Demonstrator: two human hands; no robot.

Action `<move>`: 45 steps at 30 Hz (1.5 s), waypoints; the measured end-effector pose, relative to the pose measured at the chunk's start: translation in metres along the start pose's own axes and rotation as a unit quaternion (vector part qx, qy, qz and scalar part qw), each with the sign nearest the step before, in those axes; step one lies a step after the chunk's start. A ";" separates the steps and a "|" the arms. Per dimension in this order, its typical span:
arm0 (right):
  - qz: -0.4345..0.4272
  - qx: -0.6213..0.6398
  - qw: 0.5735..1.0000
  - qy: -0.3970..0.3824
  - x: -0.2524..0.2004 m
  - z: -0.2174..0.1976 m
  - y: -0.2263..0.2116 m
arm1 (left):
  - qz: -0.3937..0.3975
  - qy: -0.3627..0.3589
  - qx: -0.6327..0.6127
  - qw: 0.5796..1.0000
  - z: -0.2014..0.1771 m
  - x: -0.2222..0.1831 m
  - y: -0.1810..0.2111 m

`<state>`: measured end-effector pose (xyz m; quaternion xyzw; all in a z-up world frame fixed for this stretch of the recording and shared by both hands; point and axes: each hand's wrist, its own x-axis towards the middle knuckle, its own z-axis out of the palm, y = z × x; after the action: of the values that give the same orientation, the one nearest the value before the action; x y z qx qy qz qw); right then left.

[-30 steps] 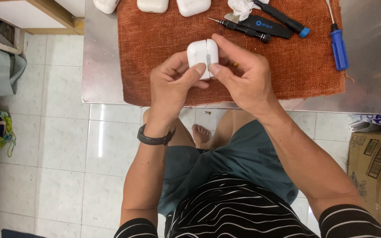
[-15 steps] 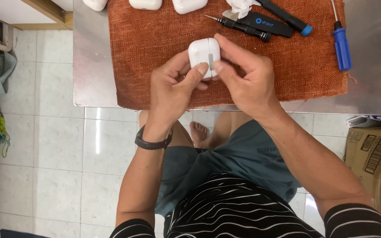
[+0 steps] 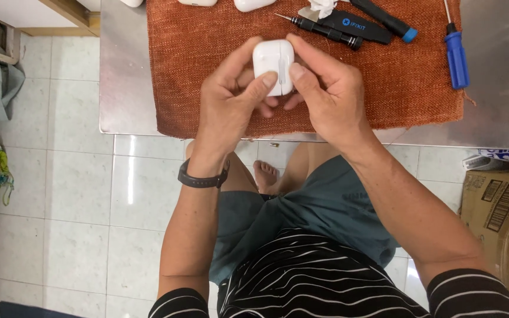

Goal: Repairing and inspecting AirPods charging cases using precision tools

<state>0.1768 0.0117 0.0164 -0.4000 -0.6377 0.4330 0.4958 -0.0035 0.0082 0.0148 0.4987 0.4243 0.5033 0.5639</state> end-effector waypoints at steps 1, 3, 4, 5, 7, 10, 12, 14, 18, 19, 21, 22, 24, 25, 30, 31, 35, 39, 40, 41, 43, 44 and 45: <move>0.001 0.000 1.000 0.001 0.000 0.000 0.000 | -0.001 -0.001 0.000 1.000 0.001 -0.001 0.002; 0.031 0.073 0.997 0.025 0.000 0.000 0.001 | -0.005 0.003 0.006 1.000 0.004 -0.002 0.007; 0.030 0.073 0.997 0.025 0.001 0.001 -0.003 | -0.004 0.003 0.006 1.000 0.003 -0.002 0.005; 0.038 0.079 0.996 0.033 0.002 0.002 -0.008 | 0.012 0.014 -0.016 1.000 0.003 -0.002 0.002; 0.047 0.083 0.995 0.042 0.002 0.003 -0.010 | 0.028 0.025 -0.039 0.999 0.002 -0.003 0.000; 0.047 0.085 0.993 0.065 0.000 0.001 -0.006 | 0.027 0.033 -0.045 0.998 0.000 -0.004 -0.002; 0.022 0.099 0.994 -0.037 -0.003 -0.003 -0.006 | 0.034 0.037 -0.080 0.996 -0.004 -0.005 -0.006; 0.014 0.072 0.995 -0.065 -0.004 -0.004 -0.008 | 0.032 0.031 -0.093 0.995 -0.003 -0.009 0.000; -0.003 -0.011 0.997 -0.070 -0.005 0.000 -0.010 | 0.026 0.024 -0.107 0.994 -0.005 -0.011 0.000; -0.004 -0.011 0.997 -0.071 -0.006 0.001 -0.010 | 0.026 0.024 -0.107 0.994 -0.006 -0.011 -0.001; -0.020 0.034 0.997 -0.061 -0.006 0.002 -0.009 | 0.044 0.000 -0.101 0.994 -0.007 -0.011 -0.004; -0.021 0.033 0.997 -0.060 -0.008 0.002 -0.007 | 0.045 -0.001 -0.102 0.994 -0.007 -0.011 -0.005; 0.002 0.052 0.999 -0.017 -0.011 0.003 -0.003 | 0.055 -0.009 -0.077 0.995 -0.007 -0.012 -0.007; 0.001 0.051 0.999 -0.015 -0.012 0.002 -0.003 | 0.055 -0.010 -0.077 0.995 -0.007 -0.012 -0.007; -0.028 0.017 0.999 0.034 -0.015 0.003 -0.005 | 0.062 -0.030 -0.053 0.996 -0.008 -0.013 -0.005; -0.029 0.018 0.999 0.035 -0.016 0.004 -0.005 | 0.063 -0.030 -0.052 0.996 -0.007 -0.013 -0.005; -0.152 -0.094 0.982 0.053 -0.024 0.007 0.004 | 0.037 0.000 -0.051 0.998 -0.003 -0.011 -0.002; -0.246 -0.136 0.957 0.064 -0.025 0.016 0.008 | -0.026 0.023 -0.107 0.994 0.003 -0.007 0.008; -0.246 -0.136 0.958 0.065 -0.024 0.016 0.009 | -0.027 0.023 -0.106 0.994 0.002 -0.006 0.004; -0.270 -0.195 0.941 0.060 -0.023 0.015 0.010 | -0.012 0.011 -0.094 0.995 0.001 -0.004 0.000; -0.294 -0.255 0.919 0.056 -0.021 0.014 0.008 | 0.003 -0.003 -0.081 0.997 0.003 -0.004 0.000; -0.303 -0.261 0.915 0.044 -0.022 0.014 0.006 | 0.014 -0.010 -0.118 0.993 0.006 -0.005 0.003; -0.312 -0.267 0.911 0.031 -0.023 0.014 0.004 | 0.025 -0.017 -0.155 0.987 0.009 -0.007 0.006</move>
<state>0.1676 -0.0110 0.0045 -0.3114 -0.8064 0.0571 0.4996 0.0031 0.0003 0.0219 0.4243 0.3184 0.5683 0.6289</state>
